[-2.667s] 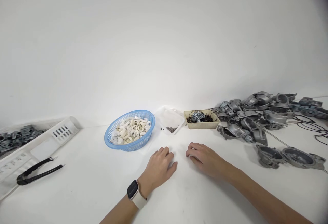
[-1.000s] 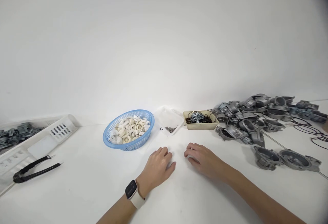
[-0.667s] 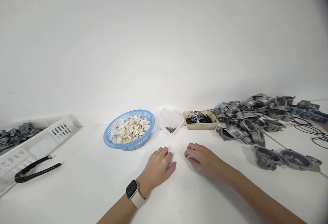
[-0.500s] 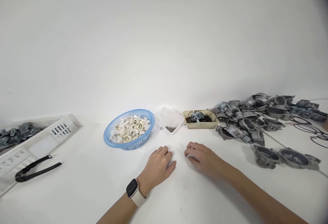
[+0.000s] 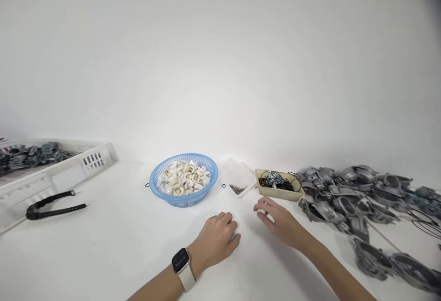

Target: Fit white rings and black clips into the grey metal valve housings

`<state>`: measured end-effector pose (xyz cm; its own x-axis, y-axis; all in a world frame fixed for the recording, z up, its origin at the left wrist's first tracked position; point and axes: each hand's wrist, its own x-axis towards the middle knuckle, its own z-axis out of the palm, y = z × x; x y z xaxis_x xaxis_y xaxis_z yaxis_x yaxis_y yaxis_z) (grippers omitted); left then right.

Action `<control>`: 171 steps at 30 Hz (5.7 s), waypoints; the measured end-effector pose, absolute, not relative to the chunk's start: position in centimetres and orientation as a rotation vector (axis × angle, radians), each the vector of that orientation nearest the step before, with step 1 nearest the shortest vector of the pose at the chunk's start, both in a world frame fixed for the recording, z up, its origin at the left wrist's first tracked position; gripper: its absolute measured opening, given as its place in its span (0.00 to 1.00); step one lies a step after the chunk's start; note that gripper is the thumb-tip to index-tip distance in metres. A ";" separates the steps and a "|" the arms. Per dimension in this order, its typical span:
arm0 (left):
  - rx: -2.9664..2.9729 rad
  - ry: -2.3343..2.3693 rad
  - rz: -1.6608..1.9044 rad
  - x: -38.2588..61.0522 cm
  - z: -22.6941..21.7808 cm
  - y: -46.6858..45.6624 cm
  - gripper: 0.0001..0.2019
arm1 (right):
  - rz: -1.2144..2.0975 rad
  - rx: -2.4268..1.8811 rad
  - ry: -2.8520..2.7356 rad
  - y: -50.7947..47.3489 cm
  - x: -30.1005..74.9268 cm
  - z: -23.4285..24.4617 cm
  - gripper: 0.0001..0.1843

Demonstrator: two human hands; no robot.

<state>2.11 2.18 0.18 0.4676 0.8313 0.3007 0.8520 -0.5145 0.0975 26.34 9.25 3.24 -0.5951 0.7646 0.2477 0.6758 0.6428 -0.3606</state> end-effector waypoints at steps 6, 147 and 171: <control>-2.640 -1.610 -0.552 1.9 0.2 2.7 0.09 | 0.054 -1.131 -2.677 14.9 21.7 5.9 0.15; -2.370 -1.107 -1.405 3.8 0.7 0.3 0.12 | 2.096 -0.788 -1.352 3.7 22.9 3.6 0.11; -2.374 -1.109 -1.392 3.8 0.8 0.1 0.12 | 2.114 -0.804 -1.334 3.6 22.8 3.9 0.13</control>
<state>3.79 0.07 0.83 0.2861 0.5120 0.8099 0.6747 -0.7078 0.2092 22.79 3.60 3.86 -0.6945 0.6881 -0.2101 -0.1062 -0.3868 -0.9160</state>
